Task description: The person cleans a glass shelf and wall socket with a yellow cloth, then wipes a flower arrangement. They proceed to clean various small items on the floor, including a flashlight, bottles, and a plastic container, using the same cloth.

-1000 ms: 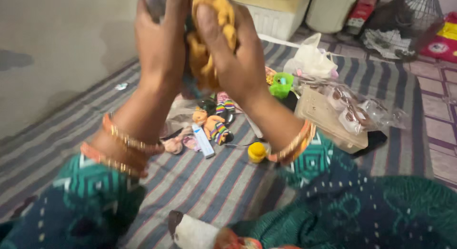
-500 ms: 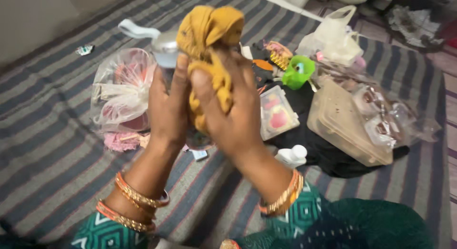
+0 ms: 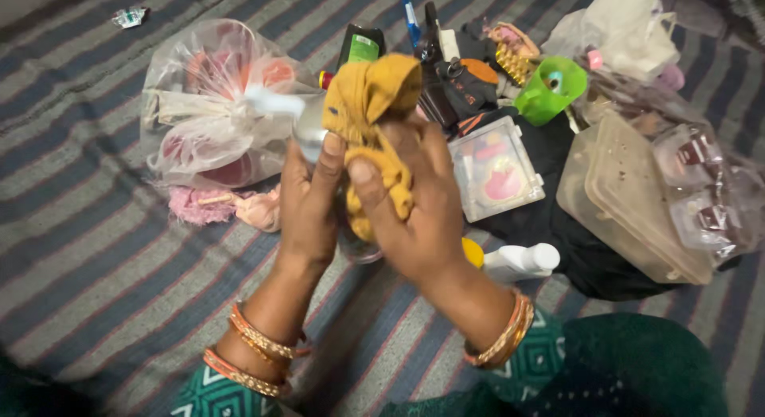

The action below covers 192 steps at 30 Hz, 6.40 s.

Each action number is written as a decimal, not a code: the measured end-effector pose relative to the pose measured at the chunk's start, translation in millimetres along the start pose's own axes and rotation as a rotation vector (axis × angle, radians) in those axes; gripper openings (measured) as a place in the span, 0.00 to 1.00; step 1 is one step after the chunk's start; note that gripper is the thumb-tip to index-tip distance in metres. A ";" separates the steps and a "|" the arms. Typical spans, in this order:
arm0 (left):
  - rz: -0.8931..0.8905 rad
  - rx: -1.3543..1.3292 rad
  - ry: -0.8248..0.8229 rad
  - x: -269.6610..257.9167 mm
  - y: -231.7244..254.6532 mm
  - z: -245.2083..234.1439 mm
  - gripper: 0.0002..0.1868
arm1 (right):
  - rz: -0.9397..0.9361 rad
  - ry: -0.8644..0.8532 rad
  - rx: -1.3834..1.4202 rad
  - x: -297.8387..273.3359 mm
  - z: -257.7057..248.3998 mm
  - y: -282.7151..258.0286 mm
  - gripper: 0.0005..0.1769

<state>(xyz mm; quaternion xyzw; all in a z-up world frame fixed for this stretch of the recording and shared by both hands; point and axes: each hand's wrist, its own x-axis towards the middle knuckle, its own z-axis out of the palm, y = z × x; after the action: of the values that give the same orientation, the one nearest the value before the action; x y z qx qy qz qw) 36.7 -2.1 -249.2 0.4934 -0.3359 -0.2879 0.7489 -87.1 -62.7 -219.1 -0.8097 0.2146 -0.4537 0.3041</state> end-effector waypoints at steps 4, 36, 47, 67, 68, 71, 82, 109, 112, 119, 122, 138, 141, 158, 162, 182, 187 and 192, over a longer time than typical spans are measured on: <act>0.071 0.094 0.106 -11.5 -18.7 2.9 0.31 | 0.051 0.006 0.143 -16.1 5.6 6.1 0.22; 0.234 0.470 0.394 -53.8 -13.5 23.2 0.37 | 0.592 -0.138 0.686 -40.1 -39.0 41.1 0.23; 0.280 0.152 0.417 -44.1 -28.5 -18.0 0.16 | 0.570 -0.143 0.823 -56.9 5.6 1.9 0.26; 0.684 1.510 0.338 -54.4 35.7 -3.8 0.14 | 0.543 -0.193 0.687 -67.1 31.5 5.3 0.29; 0.691 1.456 0.295 -54.1 38.2 0.5 0.14 | 0.542 -0.185 0.700 -64.9 26.6 6.2 0.28; 0.643 1.244 0.180 -54.2 35.2 17.6 0.13 | 0.534 -0.183 0.732 -55.3 3.8 13.4 0.26; 0.245 0.757 -0.350 -66.6 -23.7 91.7 0.51 | 0.276 -0.031 -0.146 -51.3 -101.9 60.4 0.23; 0.135 0.929 -0.251 -106.7 -113.4 98.1 0.35 | 0.525 -0.053 -0.013 -46.4 -101.7 107.3 0.21; 0.113 0.862 -0.127 -97.3 -106.6 94.1 0.31 | 0.581 -0.037 0.124 -44.5 -99.8 108.4 0.22; -0.068 0.782 0.232 -44.8 -74.6 90.4 0.16 | 0.597 0.007 0.776 -43.9 -78.9 76.7 0.27; 0.020 0.830 0.299 -28.7 -67.9 90.4 0.16 | 0.358 -0.013 0.528 -52.1 -68.3 50.9 0.28; 0.331 0.762 0.147 -42.8 -9.6 120.9 0.19 | 1.138 -0.175 1.483 -38.4 -58.6 98.8 0.24; 0.070 0.614 0.310 -30.9 -22.6 116.1 0.20 | 0.894 0.137 1.260 -43.9 -56.5 71.2 0.26; -0.179 0.395 0.058 -58.6 -16.8 105.5 0.22 | 0.975 -0.158 1.068 -38.5 -67.6 94.9 0.19; -0.398 0.200 0.152 -53.4 -16.0 99.3 0.25 | 0.862 -0.075 1.028 -40.9 -53.4 91.3 0.21; -0.553 -0.270 -0.092 -49.7 8.3 73.6 0.22 | 1.031 -0.095 1.234 -40.8 -56.4 77.6 0.22; -0.422 -0.149 0.192 -45.5 -5.1 78.2 0.20 | 0.533 0.005 0.596 -51.6 -38.7 59.3 0.25; -0.475 -0.155 0.207 -43.1 0.2 63.4 0.16 | 0.184 0.039 0.153 -64.6 -33.3 28.9 0.32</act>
<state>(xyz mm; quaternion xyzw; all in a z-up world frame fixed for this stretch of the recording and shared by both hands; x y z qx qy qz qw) -39.4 -3.8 -240.2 0.5262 -0.1092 -0.4284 0.7264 -150.1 -53.2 -264.5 -0.7521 0.2587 -0.4545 0.4011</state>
